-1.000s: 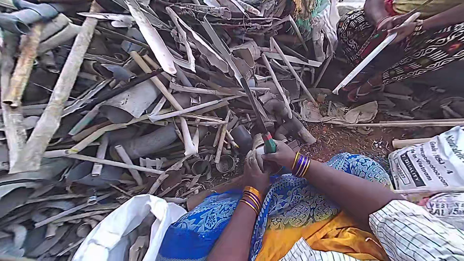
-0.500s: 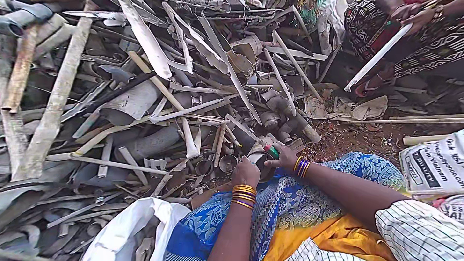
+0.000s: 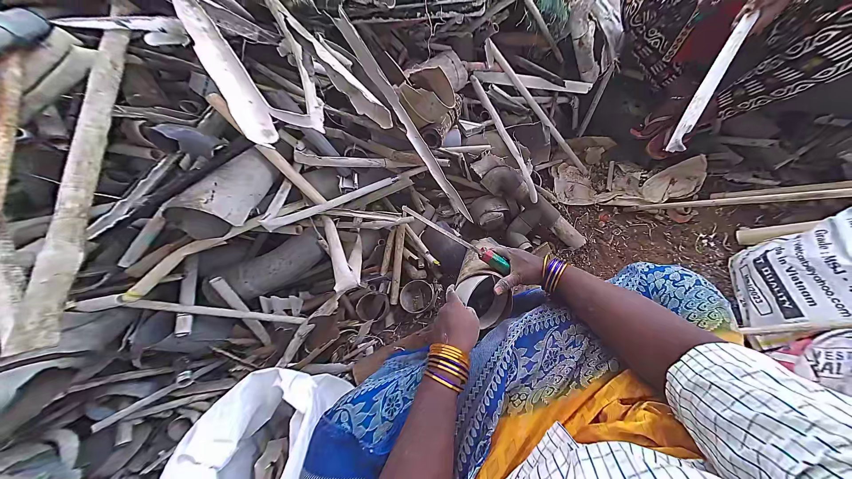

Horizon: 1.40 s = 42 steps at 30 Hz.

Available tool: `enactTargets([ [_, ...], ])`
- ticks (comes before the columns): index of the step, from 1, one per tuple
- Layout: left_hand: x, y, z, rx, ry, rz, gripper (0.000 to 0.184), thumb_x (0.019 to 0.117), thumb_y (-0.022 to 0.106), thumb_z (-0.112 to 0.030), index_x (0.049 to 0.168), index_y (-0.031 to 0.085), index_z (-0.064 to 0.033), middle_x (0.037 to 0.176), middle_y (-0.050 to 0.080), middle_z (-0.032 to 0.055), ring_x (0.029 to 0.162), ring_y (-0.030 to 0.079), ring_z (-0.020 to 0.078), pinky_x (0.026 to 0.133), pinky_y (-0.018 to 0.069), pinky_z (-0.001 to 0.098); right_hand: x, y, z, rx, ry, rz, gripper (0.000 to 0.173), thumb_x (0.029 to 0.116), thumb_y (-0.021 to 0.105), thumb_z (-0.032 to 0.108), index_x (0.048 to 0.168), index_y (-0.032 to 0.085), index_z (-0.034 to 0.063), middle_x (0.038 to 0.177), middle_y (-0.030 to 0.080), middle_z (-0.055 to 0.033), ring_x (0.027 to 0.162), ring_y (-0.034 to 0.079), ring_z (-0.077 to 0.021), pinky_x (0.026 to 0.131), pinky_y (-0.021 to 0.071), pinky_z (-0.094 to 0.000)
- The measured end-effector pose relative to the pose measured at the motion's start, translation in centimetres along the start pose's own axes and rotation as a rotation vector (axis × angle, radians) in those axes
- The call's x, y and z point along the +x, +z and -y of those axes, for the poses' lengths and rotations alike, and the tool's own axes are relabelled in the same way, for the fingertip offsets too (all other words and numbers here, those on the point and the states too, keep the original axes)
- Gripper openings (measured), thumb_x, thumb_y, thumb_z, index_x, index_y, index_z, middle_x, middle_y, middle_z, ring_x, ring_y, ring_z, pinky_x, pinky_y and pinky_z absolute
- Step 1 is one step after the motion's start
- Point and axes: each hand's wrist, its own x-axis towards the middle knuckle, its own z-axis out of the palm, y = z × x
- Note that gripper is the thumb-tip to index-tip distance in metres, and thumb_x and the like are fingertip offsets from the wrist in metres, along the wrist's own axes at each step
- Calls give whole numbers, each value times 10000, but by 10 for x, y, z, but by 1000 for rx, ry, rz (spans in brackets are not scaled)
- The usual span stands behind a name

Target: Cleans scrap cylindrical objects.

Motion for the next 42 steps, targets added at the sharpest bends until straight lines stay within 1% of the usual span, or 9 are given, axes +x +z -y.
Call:
enactTargets([
  [8,-16,8,-15,109,-58,-76,585,1089,417,-153,1621,203,-36,1382,615,219,1192,669,352,1006,527,501,-3,-5,-2,1,-33,-12,831,815,857,388,1427,493,-41,1301,600,-274,1170,603,-322,1019,476,-481],
  [12,-40,14,-19,157,112,-436,475,1039,492,-82,1498,454,33,1266,672,263,1005,729,416,848,577,551,-3,-8,-6,21,-47,-81,753,834,846,338,1394,507,-34,1216,625,-252,1054,622,-292,920,507,-465],
  [16,-40,-12,-6,42,59,-368,429,1036,529,-107,1443,498,24,1208,695,242,1097,698,399,935,540,556,-4,-16,-6,33,-56,-123,665,839,850,292,1345,549,-17,1145,641,-222,969,623,-271,860,516,-462],
  [22,-48,-76,68,-318,29,-474,486,1018,658,-316,1319,571,56,1104,696,232,983,711,322,930,550,497,-11,-30,-14,-45,15,-437,525,829,868,181,1201,607,-82,1048,651,-286,952,636,-401,865,483,-608],
  [26,-95,-105,149,-327,-127,-759,629,939,733,-460,1315,578,19,1029,686,248,930,672,396,847,518,612,-11,-28,-23,-130,73,-483,528,889,807,247,1265,590,-53,1024,630,-330,898,615,-455,796,446,-683],
  [28,-111,-117,197,-291,-250,-825,672,940,729,-463,1370,555,23,1101,681,288,1020,669,455,900,500,656,-13,-28,-25,-190,44,-438,540,892,787,263,1250,576,-82,1025,617,-354,894,603,-466,795,429,-688],
  [33,-125,-108,301,-87,-626,-605,746,922,739,-495,1467,511,-38,1268,635,330,1208,600,521,994,439,718,-17,-20,-30,-248,-67,-320,646,836,796,278,1323,568,-80,1143,624,-373,1024,615,-506,884,437,-696],
  [37,-109,-65,344,78,-783,-305,678,978,688,-411,1523,462,-78,1405,590,259,1324,558,433,1077,434,628,-17,-16,-19,-258,-58,-318,623,848,812,264,1299,580,-98,1114,627,-374,1006,614,-509,874,427,-697],
  [42,-85,-44,351,124,-871,-280,683,961,703,-356,1434,482,85,1431,526,330,1356,513,459,1083,431,625,-21,-15,0,-171,90,-421,472,898,817,224,1202,624,-81,1061,649,-312,969,633,-437,875,466,-641],
])
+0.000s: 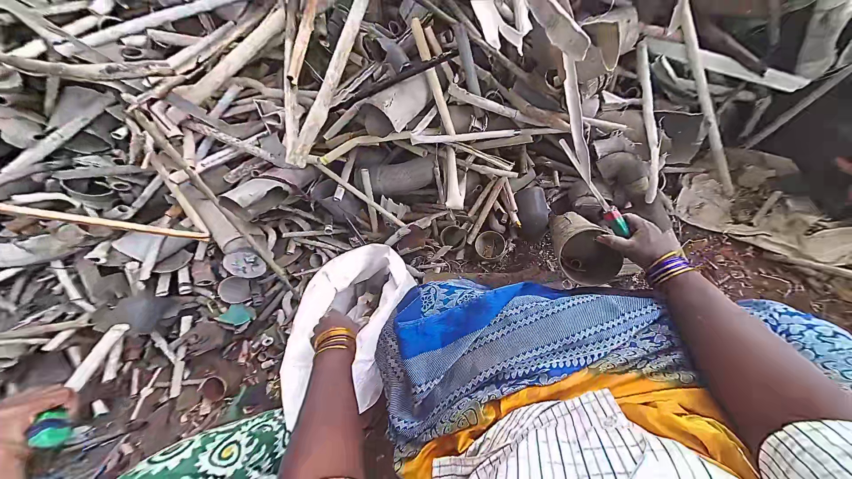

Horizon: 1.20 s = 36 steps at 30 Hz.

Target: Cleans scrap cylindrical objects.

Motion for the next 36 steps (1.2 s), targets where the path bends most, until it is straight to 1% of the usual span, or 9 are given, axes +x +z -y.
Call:
enactTargets([
  [4,-46,-72,-60,-139,247,-171,651,1022,625,-288,1484,405,113,1446,479,385,1378,463,517,1122,368,648,10,4,-5,111,5,-25,479,899,810,265,1184,633,-78,1024,669,-274,941,647,-390,875,487,-597],
  [8,-128,-94,-148,-306,927,-330,493,1047,592,-251,1435,534,48,1361,588,327,1295,557,488,1102,402,627,17,13,2,123,-21,42,510,917,786,337,1210,631,-52,1060,671,-264,973,653,-390,884,493,-608],
  [12,-214,-70,-239,56,1395,-40,390,1098,447,-192,1433,587,-52,1457,591,155,1365,549,339,1151,406,493,13,17,26,136,-60,117,488,935,774,307,1200,626,-74,1052,667,-259,963,645,-369,898,493,-562],
  [16,-257,-39,-309,660,1388,169,406,1060,379,-19,1445,502,13,1525,481,190,1228,606,428,954,513,589,15,31,29,136,-90,191,536,923,782,354,1233,611,-48,1105,667,-239,996,659,-339,919,519,-529],
  [18,-257,-21,-324,624,1332,146,332,1061,397,-74,1286,588,77,1324,617,268,1193,622,461,937,504,621,15,29,33,103,-104,257,563,938,759,377,1276,602,-45,1193,651,-247,1084,647,-341,988,496,-522],
  [22,-238,4,-339,332,1127,143,431,1046,497,-244,1349,591,48,1382,587,282,1322,545,439,1080,426,618,10,29,42,44,-117,323,598,950,735,409,1306,587,-47,1210,645,-267,1138,631,-360,1023,472,-527],
  [25,-238,-2,-335,218,1078,155,417,1075,459,-282,1338,626,-5,1370,618,235,1330,555,392,1103,427,580,9,26,39,43,-153,352,614,958,725,409,1322,576,-62,1249,635,-276,1182,616,-369,1058,452,-520],
  [31,-255,-41,-298,743,1280,83,346,1073,387,-33,1377,539,33,1434,516,241,1266,567,442,966,513,572,16,26,25,83,-183,339,609,953,734,409,1304,583,-65,1231,636,-281,1153,628,-375,1032,471,-532],
  [36,-234,-68,-243,547,1549,-146,314,1087,433,-108,1252,650,48,1261,644,251,1169,643,424,898,545,528,24,23,13,146,-181,281,583,940,760,374,1280,594,-71,1191,646,-282,1102,641,-388,999,483,-561],
])
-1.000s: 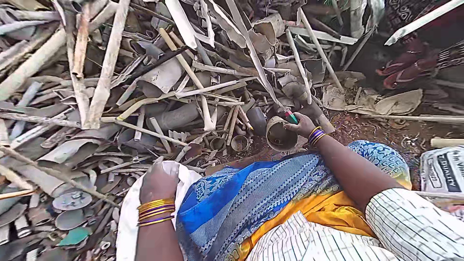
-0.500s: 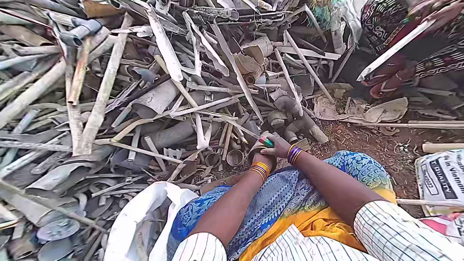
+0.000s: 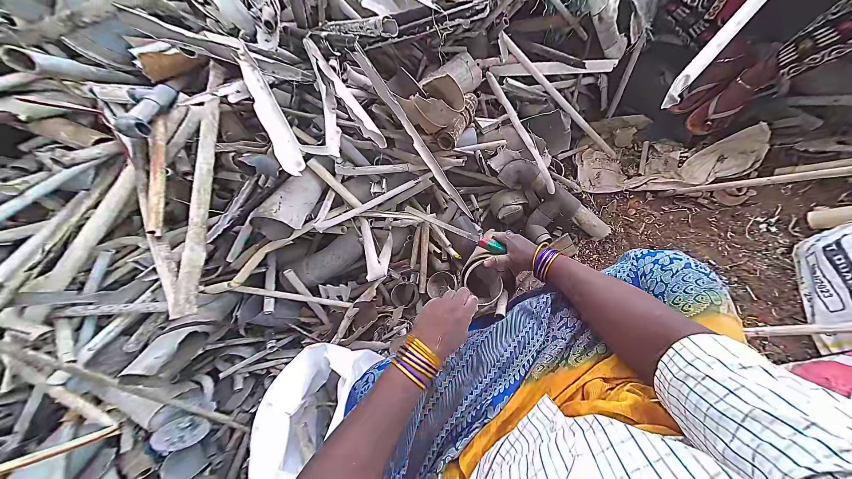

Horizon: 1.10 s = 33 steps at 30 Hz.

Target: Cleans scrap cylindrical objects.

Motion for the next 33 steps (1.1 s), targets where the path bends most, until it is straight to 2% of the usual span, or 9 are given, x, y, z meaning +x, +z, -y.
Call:
enactTargets([
  [4,-29,18,36,-33,95,-361,236,1025,567,-112,1097,728,44,1121,714,238,1064,701,429,850,583,533,2,-4,-2,-4,35,-18,608,946,743,414,1260,588,-84,1174,639,-285,1093,633,-401,982,479,-569],
  [10,-53,25,64,-432,-9,-386,306,1024,486,-128,1107,689,84,1153,678,260,1132,647,407,1008,495,523,5,4,3,-36,72,-16,631,929,751,459,1289,597,-36,1192,652,-265,1119,637,-394,998,479,-584],
  [14,-47,50,52,-1255,-255,-598,321,1036,346,-82,1184,567,98,1039,637,50,939,628,13,871,526,186,6,0,15,-53,107,-76,634,959,715,459,1312,587,-51,1196,653,-285,1129,641,-420,1000,484,-596],
  [16,-36,53,42,-1774,-385,-771,325,1092,276,-69,1220,553,45,952,662,35,805,660,48,747,565,213,6,-1,22,-15,155,-139,624,964,703,465,1286,583,-56,1141,656,-286,1074,650,-422,953,498,-601],
  [17,-29,54,38,-2024,-439,-855,363,1113,247,-106,1086,599,-26,812,683,25,667,666,73,613,572,222,6,-2,23,1,192,-162,629,966,693,480,1290,578,-47,1138,656,-287,1072,652,-425,941,501,-613],
  [19,-22,59,38,-2501,-322,-883,545,1100,121,-268,841,579,-124,660,638,3,531,634,106,485,544,238,8,-2,24,21,237,-205,632,966,682,502,1275,576,-39,1125,656,-283,1062,654,-425,924,505,-619],
  [22,-22,54,35,-2850,-183,-1002,565,1096,153,-341,748,545,-131,593,600,-6,449,580,86,435,508,195,7,-5,27,26,243,-224,620,976,680,476,1251,570,-68,1111,647,-297,1062,644,-435,933,494,-608],
  [29,-58,31,44,-2538,-627,-1312,406,1114,253,-255,816,496,-126,577,514,-29,390,433,36,377,385,149,0,-6,31,-38,260,-206,591,990,673,439,1239,568,-87,1085,642,-331,1040,637,-477,905,472,-654],
  [33,-125,43,70,-1389,-1036,-1376,271,1127,374,-194,1031,575,-39,644,505,-5,488,476,56,514,452,180,4,-1,14,-124,218,-241,569,1009,661,400,1256,567,-104,1089,637,-383,1042,629,-556,883,447,-732],
])
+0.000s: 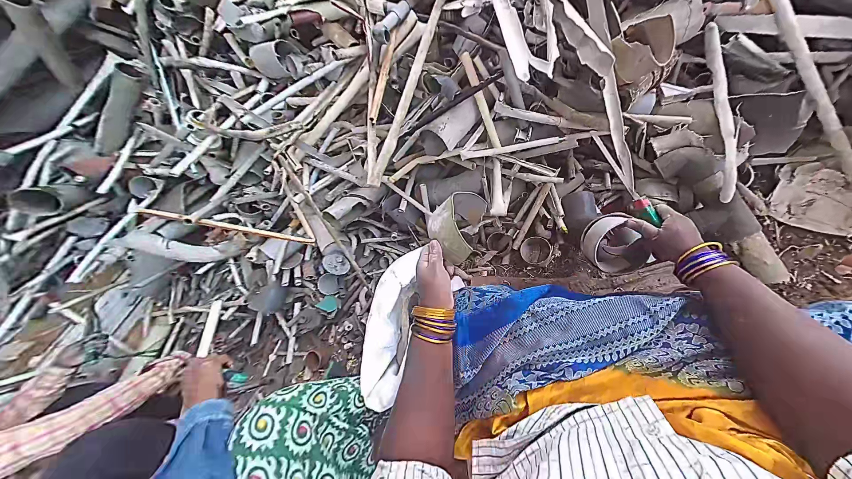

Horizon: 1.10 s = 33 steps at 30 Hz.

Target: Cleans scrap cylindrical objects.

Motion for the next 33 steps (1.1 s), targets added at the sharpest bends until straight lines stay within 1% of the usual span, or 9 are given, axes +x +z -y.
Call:
enactTargets([
  [2,9,-55,-8,646,177,-3,362,1119,419,-220,1221,612,69,898,669,211,762,666,281,801,545,441,-5,-1,-3,-10,-11,-6,547,1028,643,357,1279,557,-121,1118,620,-413,1072,608,-586,904,418,-751],
  [3,13,-78,-12,802,164,41,403,1124,399,-236,1264,591,88,1000,675,279,873,677,375,877,512,552,-6,-4,-4,-14,-15,-11,540,1030,640,349,1273,554,-125,1117,614,-420,1072,604,-589,905,415,-752],
  [9,53,-157,34,1159,-222,176,460,1134,369,-286,1371,570,55,1267,631,330,1224,600,471,1070,412,615,-11,-5,-8,-71,-50,-4,550,1032,631,362,1216,550,-149,1067,610,-423,1033,605,-595,881,415,-750],
  [13,72,-161,118,1009,-438,346,461,1144,329,-254,1461,480,45,1396,566,297,1253,611,374,1095,450,488,-12,-2,-6,-70,-48,-13,544,1028,641,343,1233,549,-153,1082,610,-429,1047,604,-594,898,414,-749],
  [19,74,-139,166,1004,-516,-147,423,1119,394,-233,1389,577,35,1426,576,261,1391,512,372,1167,376,515,-12,3,-10,-76,-53,-3,532,1014,666,338,1224,564,-140,1057,624,-404,1020,615,-575,884,425,-737],
  [24,76,-131,183,1374,-492,441,412,1089,453,-198,1403,569,43,1477,527,269,1423,472,382,1187,348,540,-12,4,-10,-97,-58,14,522,1014,669,325,1234,564,-137,1059,628,-396,1022,621,-563,892,432,-727],
  [27,59,-116,167,1216,-396,212,556,1123,385,-341,1480,453,80,1516,454,317,1440,439,414,1196,332,526,-9,1,-4,-54,-24,2,543,1016,662,353,1243,561,-129,1076,629,-383,1031,625,-534,901,435,-706],
  [30,34,-113,183,1332,-318,411,420,1103,439,-186,1423,522,73,1425,550,316,1365,514,448,1135,390,585,-5,-2,-6,0,38,-1,600,1002,652,456,1267,567,-76,1098,646,-332,1033,639,-492,874,465,-697],
  [33,33,-107,137,1514,-266,534,349,1087,478,-155,1271,615,108,1307,618,334,1292,572,465,1084,437,592,-6,-5,6,75,61,12,595,999,666,434,1266,570,-89,1103,648,-314,1027,644,-445,910,482,-623],
])
